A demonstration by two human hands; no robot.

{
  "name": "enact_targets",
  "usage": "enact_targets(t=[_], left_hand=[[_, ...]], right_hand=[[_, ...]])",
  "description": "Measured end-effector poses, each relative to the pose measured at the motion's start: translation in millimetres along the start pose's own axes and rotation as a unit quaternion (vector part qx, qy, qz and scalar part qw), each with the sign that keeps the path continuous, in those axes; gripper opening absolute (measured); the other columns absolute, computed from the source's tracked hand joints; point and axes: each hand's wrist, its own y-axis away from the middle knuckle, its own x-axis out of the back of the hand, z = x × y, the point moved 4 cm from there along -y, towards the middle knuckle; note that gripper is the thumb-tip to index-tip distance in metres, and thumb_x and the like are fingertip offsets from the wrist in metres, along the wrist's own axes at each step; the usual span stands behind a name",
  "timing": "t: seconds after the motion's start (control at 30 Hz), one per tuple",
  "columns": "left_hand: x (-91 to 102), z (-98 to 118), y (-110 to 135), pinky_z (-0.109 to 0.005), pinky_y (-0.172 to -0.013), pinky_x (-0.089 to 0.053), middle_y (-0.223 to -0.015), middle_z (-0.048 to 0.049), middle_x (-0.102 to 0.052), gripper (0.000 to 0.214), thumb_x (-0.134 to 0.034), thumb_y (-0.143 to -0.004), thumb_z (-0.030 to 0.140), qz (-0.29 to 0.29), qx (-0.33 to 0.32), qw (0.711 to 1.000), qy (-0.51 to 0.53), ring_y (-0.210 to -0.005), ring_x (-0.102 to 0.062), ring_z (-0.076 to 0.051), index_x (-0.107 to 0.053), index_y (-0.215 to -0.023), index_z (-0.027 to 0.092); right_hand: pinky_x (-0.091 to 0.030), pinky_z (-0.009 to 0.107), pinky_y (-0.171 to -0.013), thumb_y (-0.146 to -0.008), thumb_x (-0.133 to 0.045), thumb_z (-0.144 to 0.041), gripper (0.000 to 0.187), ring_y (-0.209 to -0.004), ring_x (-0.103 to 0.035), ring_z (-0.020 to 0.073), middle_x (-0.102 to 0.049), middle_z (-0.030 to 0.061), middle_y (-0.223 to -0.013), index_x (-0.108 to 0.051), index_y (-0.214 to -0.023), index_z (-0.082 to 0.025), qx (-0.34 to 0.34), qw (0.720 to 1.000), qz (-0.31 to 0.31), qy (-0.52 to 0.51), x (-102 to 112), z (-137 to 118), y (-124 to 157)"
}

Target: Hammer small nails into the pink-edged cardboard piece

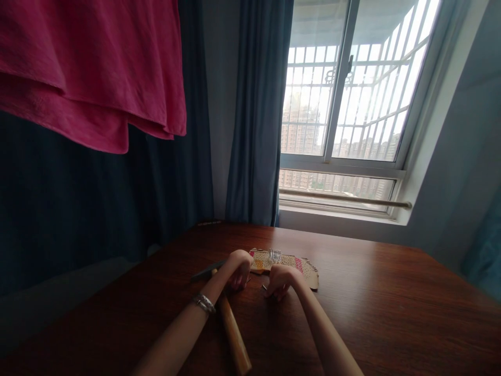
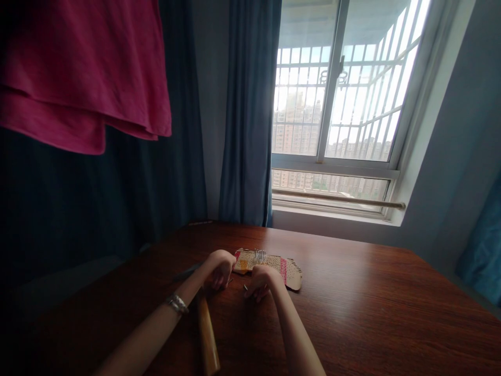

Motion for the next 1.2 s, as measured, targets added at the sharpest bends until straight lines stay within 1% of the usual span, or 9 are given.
enact_targets(t=[0.07,0.13,0.2,0.3,0.37,0.43,0.63,0.8,1.2], left_hand=[[-3.5,-6,7,-0.039,-0.041,-0.047,-0.057,-0.0113,-0.064,0.028,-0.081,-0.042,0.032,-0.137,0.113,0.980,-0.088,-0.051,-0.062,-0.031,-0.064,-0.059,0.017],[-1.1,-4,12,-0.035,-0.044,-0.047,-0.057,-0.0107,-0.065,0.024,-0.079,-0.044,0.027,-0.204,0.117,0.965,-0.118,-0.053,-0.062,-0.029,-0.065,-0.059,0.014],[6.0,6,7,-0.032,-0.049,-0.047,-0.060,-0.0097,-0.066,0.020,-0.073,-0.052,0.028,-0.154,0.017,0.984,-0.093,-0.057,-0.063,-0.025,-0.067,-0.064,0.012],[16.4,19,-5,-0.029,-0.062,-0.048,-0.074,-0.0088,-0.068,0.024,-0.063,-0.061,0.027,0.024,-0.147,0.986,-0.080,-0.069,-0.063,-0.021,-0.069,-0.078,0.011],[15.3,21,-13,-0.028,-0.069,-0.047,-0.084,-0.0089,-0.069,0.033,-0.060,-0.064,0.028,0.102,-0.199,0.971,-0.084,-0.076,-0.062,-0.020,-0.067,-0.090,0.010],[8.8,20,-21,-0.028,-0.072,-0.046,-0.089,-0.0094,-0.068,0.042,-0.059,-0.066,0.032,0.120,-0.207,0.968,-0.072,-0.080,-0.062,-0.020,-0.063,-0.101,0.009],[-14.5,14,-34,-0.028,-0.075,-0.047,-0.098,-0.0108,-0.065,0.054,-0.058,-0.067,0.030,0.114,-0.187,0.976,0.000,-0.087,-0.060,-0.020,-0.053,-0.115,0.007],[-29.7,8,-39,-0.028,-0.076,-0.047,-0.099,-0.0093,-0.064,0.054,-0.059,-0.064,0.025,0.117,-0.168,0.979,-0.004,-0.088,-0.060,-0.020,-0.053,-0.115,0.010],[-31.6,-5,-47,-0.024,-0.069,-0.046,-0.088,-0.0080,-0.068,0.032,-0.054,-0.065,0.019,0.150,-0.187,0.968,-0.074,-0.077,-0.062,-0.017,-0.068,-0.092,0.008]], right_hand=[[-0.046,0.022,-0.040,-0.052,-0.077,-0.027,0.020,-0.045,-0.062,0.0171,-0.064,0.0055,-0.047,-0.060,-0.047,-0.017,0.034,0.999,-0.007,-0.013,4,0,5],[-0.047,0.023,-0.043,-0.056,-0.076,-0.033,0.022,-0.048,-0.063,0.0174,-0.065,0.0052,-0.052,-0.062,-0.052,-0.016,0.081,0.996,0.015,-0.034,14,1,8],[-0.048,0.023,-0.046,-0.062,-0.071,-0.037,0.023,-0.050,-0.064,0.0173,-0.065,0.0045,-0.053,-0.063,-0.059,-0.016,0.117,0.983,0.127,-0.055,34,5,10],[-0.049,0.026,-0.054,-0.074,-0.058,-0.035,0.024,-0.060,-0.065,0.0183,-0.067,0.0077,-0.067,-0.064,-0.079,-0.013,0.124,0.929,0.344,-0.066,64,17,12],[-0.050,0.028,-0.066,-0.078,-0.052,-0.030,0.029,-0.078,-0.065,0.0202,-0.067,0.0125,-0.088,-0.060,-0.099,-0.011,0.123,0.891,0.431,-0.065,74,25,11],[-0.048,0.030,-0.077,-0.077,-0.052,-0.025,0.038,-0.092,-0.061,0.0210,-0.060,0.0154,-0.106,-0.054,-0.112,-0.011,0.126,0.863,0.485,-0.061,76,31,7],[-0.047,0.027,-0.077,-0.073,-0.054,-0.022,0.045,-0.084,-0.062,0.0175,-0.056,0.0138,-0.113,-0.053,-0.117,-0.013,0.135,0.849,0.508,-0.055,60,42,-10],[-0.045,0.023,-0.077,-0.074,-0.049,-0.017,0.024,-0.083,-0.060,0.0161,-0.063,0.0067,-0.090,-0.066,-0.091,-0.017,0.164,0.856,0.490,-0.012,51,39,-16],[-0.040,0.021,-0.077,-0.076,-0.047,-0.015,0.019,-0.082,-0.055,0.0153,-0.061,0.0069,-0.087,-0.067,-0.076,-0.017,0.178,0.837,0.515,0.044,43,36,-20]])
